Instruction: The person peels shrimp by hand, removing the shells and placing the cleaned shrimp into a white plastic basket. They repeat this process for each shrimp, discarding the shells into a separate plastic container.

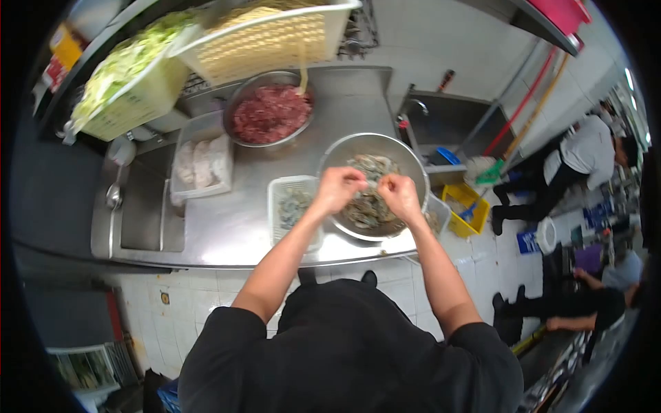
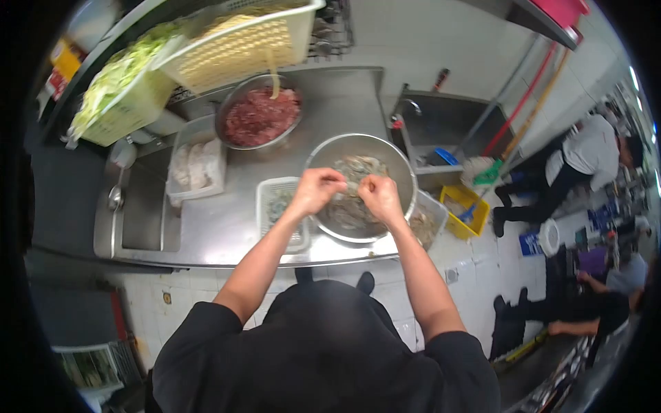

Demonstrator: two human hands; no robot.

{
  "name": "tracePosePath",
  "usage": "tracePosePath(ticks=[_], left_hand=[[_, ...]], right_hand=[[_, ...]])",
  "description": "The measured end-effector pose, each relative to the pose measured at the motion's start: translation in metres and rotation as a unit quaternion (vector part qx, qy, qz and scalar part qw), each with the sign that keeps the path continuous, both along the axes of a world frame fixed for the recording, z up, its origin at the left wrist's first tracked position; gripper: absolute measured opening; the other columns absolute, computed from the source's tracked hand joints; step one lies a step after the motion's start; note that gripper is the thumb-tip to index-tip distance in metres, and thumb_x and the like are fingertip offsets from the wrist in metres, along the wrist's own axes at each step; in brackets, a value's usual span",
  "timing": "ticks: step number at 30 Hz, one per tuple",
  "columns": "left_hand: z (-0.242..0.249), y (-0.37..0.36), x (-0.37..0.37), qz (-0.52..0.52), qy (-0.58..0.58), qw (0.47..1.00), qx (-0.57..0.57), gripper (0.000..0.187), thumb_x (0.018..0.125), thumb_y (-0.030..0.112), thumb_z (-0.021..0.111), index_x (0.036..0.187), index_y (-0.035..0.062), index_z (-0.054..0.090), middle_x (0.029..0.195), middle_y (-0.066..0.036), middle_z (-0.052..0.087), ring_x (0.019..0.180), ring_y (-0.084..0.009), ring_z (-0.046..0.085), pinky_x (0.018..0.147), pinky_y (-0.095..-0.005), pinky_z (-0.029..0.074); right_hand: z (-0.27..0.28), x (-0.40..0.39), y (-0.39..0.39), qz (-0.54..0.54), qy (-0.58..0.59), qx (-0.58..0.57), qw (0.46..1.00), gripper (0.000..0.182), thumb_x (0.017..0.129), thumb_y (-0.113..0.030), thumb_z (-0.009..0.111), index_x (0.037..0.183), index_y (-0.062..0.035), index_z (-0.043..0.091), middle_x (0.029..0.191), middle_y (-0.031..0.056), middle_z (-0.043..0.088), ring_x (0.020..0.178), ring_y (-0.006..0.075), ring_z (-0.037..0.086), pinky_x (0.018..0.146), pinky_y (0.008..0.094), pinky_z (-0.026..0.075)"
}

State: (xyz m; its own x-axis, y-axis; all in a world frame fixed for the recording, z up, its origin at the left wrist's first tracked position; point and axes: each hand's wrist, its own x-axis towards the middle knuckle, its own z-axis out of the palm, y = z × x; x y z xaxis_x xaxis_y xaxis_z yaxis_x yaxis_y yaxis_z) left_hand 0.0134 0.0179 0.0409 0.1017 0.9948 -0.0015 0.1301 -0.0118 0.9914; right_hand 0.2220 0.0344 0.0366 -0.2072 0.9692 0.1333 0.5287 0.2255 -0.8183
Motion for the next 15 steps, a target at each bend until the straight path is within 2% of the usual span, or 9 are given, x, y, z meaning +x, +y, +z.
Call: tracePosePath(ticks=[1,3,4,6,8,10,11,13,15], left_hand=[[0.0,-0.001,0.003,0.02,-0.006,0.999,0.026,0.016,0.086,0.004,0.076,0.1,-0.0013,0.074,0.091,-0.009,0.075,0.084,-0.0133,0.071,0.079,-0.0277,0.056],[0.007,-0.003,0.004,0.072,-0.04,0.997,-0.002,0.013,0.088,0.003,0.075,0.099,-0.002,0.072,0.09,-0.009,0.074,0.082,-0.0136,0.071,0.079,-0.0272,0.056],[0.005,-0.002,0.001,0.063,-0.043,0.997,-0.004,0.013,0.088,0.003,0.075,0.099,-0.002,0.072,0.09,-0.009,0.074,0.082,-0.0136,0.071,0.079,-0.0272,0.056],[0.001,-0.004,-0.008,0.065,-0.142,0.988,-0.007,0.01,0.09,0.002,0.072,0.099,-0.0025,0.07,0.088,-0.01,0.074,0.08,-0.0141,0.071,0.073,-0.026,0.056],[0.009,-0.01,-0.014,0.069,-0.148,0.986,-0.024,0.01,0.091,0.002,0.072,0.099,-0.0018,0.069,0.089,-0.01,0.074,0.08,-0.0142,0.071,0.074,-0.026,0.056],[0.003,-0.013,-0.019,0.075,-0.168,0.982,-0.037,0.01,0.091,0.002,0.072,0.1,-0.0006,0.067,0.089,-0.009,0.073,0.079,-0.0132,0.07,0.073,-0.0254,0.054],[0.001,-0.015,-0.023,0.073,-0.169,0.982,-0.04,0.01,0.091,0.002,0.072,0.1,-0.0006,0.067,0.089,-0.009,0.073,0.079,-0.0132,0.07,0.073,-0.0254,0.054],[0.001,-0.022,-0.034,0.149,-0.15,0.978,-0.004,0.008,0.092,0.002,0.071,0.099,0.0003,0.066,0.089,-0.007,0.073,0.077,-0.0122,0.069,0.073,-0.0241,0.053],[-0.015,-0.029,-0.05,0.174,-0.155,0.972,0.006,0.009,0.09,0.003,0.072,0.098,0.0009,0.068,0.084,-0.005,0.071,0.077,-0.0113,0.065,0.072,-0.0241,0.051]], right_hand=[[-0.002,0.011,0.001,-0.019,-0.008,-0.003,1.0,0.012,0.082,-0.009,0.066,0.086,0.0009,0.071,0.064,0.012,0.063,0.059,0.02,0.061,0.061,0.0347,0.049],[-0.007,0.036,0.006,-0.18,-0.025,0.094,0.979,0.014,0.084,-0.008,0.063,0.09,-0.0002,0.072,0.075,0.0198,0.069,0.071,0.0365,0.07,0.068,0.0424,0.054],[-0.003,0.056,0.006,-0.207,-0.038,0.105,0.972,0.017,0.086,-0.007,0.059,0.094,0.0002,0.073,0.09,0.0244,0.072,0.088,0.0452,0.069,0.079,0.0462,0.055],[-0.044,0.109,0.019,-0.273,-0.101,0.152,0.945,0.026,0.088,-0.007,0.058,0.11,0.0004,0.07,0.099,0.0286,0.07,0.096,0.045,0.069,0.087,0.048,0.054],[-0.062,0.143,0.022,-0.302,-0.146,0.141,0.931,0.03,0.088,-0.007,0.058,0.115,0.0003,0.068,0.101,0.0301,0.07,0.099,0.0454,0.068,0.088,0.0491,0.054],[-0.064,0.158,0.014,-0.29,-0.313,-0.098,0.899,0.033,0.09,-0.007,0.058,0.122,-0.0005,0.065,0.101,0.0308,0.07,0.1,0.0468,0.067,0.088,0.0508,0.054],[-0.068,0.157,0.014,-0.291,-0.314,-0.101,0.898,0.033,0.09,-0.007,0.058,0.122,-0.0005,0.065,0.101,0.0308,0.07,0.1,0.0468,0.067,0.088,0.0508,0.054],[-0.049,0.124,0.011,-0.293,-0.144,0.031,0.945,0.03,0.091,-0.006,0.058,0.119,0.0005,0.065,0.101,0.0318,0.069,0.102,0.0468,0.066,0.088,0.0518,0.053],[-0.01,0.079,0.001,-0.189,-0.085,0.016,0.978,0.029,0.091,-0.009,0.056,0.117,0.0013,0.065,0.1,0.0315,0.068,0.101,0.0466,0.066,0.087,0.0536,0.052]])
